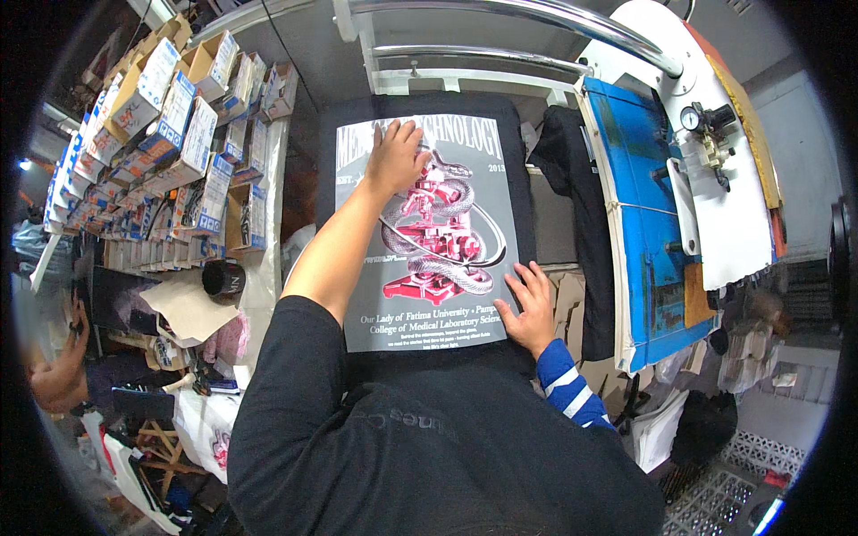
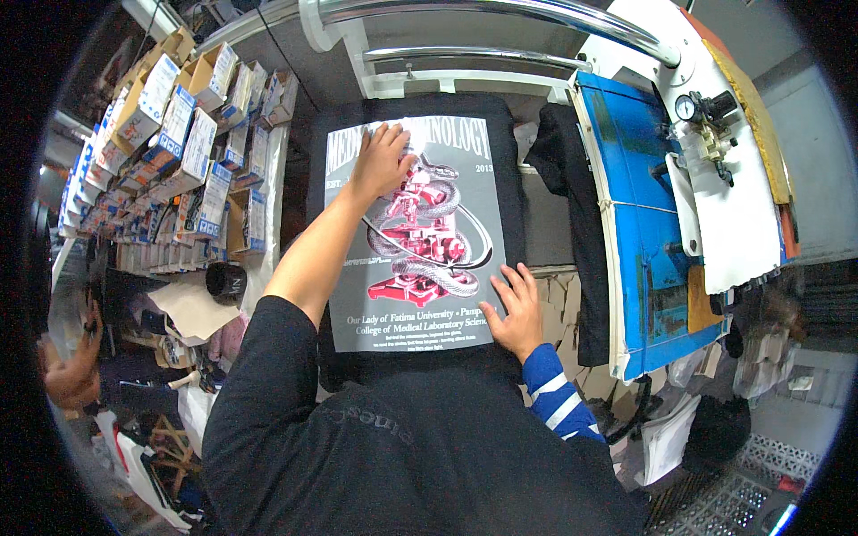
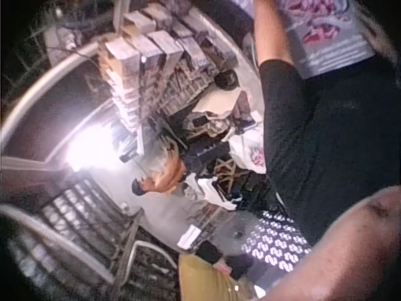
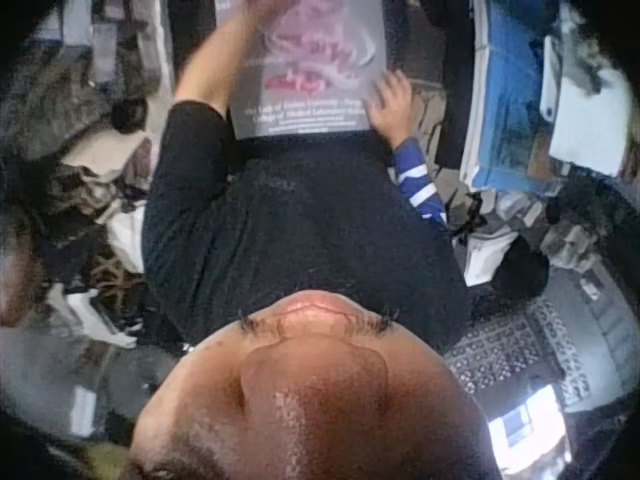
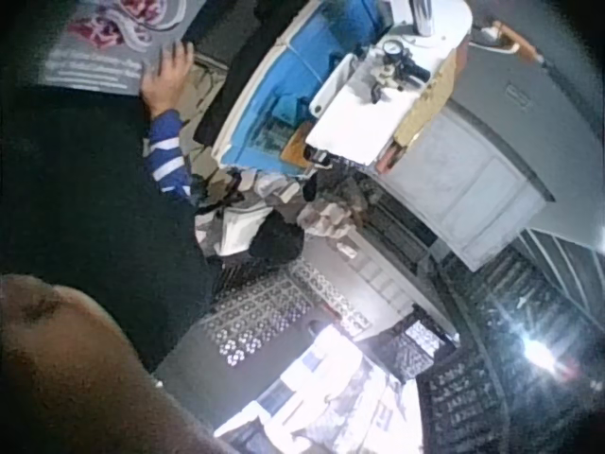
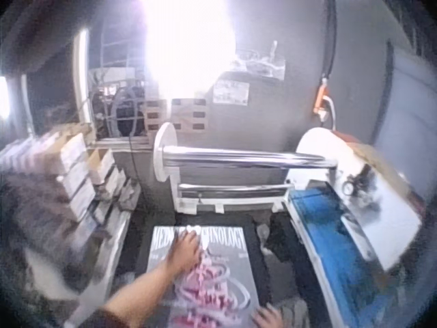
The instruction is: The person places black t-shirts onto a heat press, aligns a printed transfer sheet on the chest area, closes the press, then opens it and removes the finished shirt. The process is repeated for multiple shirts.
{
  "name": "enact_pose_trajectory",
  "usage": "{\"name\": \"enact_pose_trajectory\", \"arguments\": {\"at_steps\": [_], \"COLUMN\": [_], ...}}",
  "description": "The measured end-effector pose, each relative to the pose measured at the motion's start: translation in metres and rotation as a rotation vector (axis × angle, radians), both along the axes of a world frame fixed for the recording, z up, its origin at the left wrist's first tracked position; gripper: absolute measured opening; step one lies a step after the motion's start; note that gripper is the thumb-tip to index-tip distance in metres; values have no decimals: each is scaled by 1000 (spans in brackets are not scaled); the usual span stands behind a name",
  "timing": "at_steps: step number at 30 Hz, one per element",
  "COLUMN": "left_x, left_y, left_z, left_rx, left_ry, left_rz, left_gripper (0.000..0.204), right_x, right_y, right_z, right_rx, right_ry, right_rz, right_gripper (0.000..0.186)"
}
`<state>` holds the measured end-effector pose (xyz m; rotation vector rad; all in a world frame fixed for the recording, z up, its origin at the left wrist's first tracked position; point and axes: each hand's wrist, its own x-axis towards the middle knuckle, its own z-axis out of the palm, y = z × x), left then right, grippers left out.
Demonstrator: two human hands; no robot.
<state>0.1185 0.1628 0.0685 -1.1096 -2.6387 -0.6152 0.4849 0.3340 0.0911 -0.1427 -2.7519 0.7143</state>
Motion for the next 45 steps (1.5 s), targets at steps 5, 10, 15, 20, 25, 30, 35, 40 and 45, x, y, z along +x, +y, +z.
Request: {"name": "enact_pose_trajectory", "arguments": {"at_steps": [5,10,15,20,25,30,35,40,45], "left_x": [-8,-14,-13,-15,-15,-15,-18,-17,-28], "left_y": [2,3,4,5,4,3,4,3,-1], "left_z": [-3,-5,-3,-2,-1,-4,-8,8,9], "left_rx": [18,2,9,11,5,37,67,128,149], "left_ry": [42,40,30,24,25,48,78,-43,4], "left_rz": [-8,-19,-10,-5,-6,-5,-24,-25,19], "left_gripper": [51,54,55,54,53,51,53,49,56], "right_x": [-1,-2,-3,-3,-3,-3,-2,-2,-13], "right_y": [-4,-2,-3,-2,-3,-3,-3,-2,-1], "right_z": [5,5,7,7,9,9,7,6,12], "right_rx": [-23,-19,-4,-4,5,9,8,-2,56], "right_ry": [-27,-43,-46,-47,-45,-33,-29,-30,-41], "right_rz": [-18,-24,-29,-32,-28,-22,-23,-24,-25], "right_gripper": [48,47,46,47,46,45,46,47,40]}}
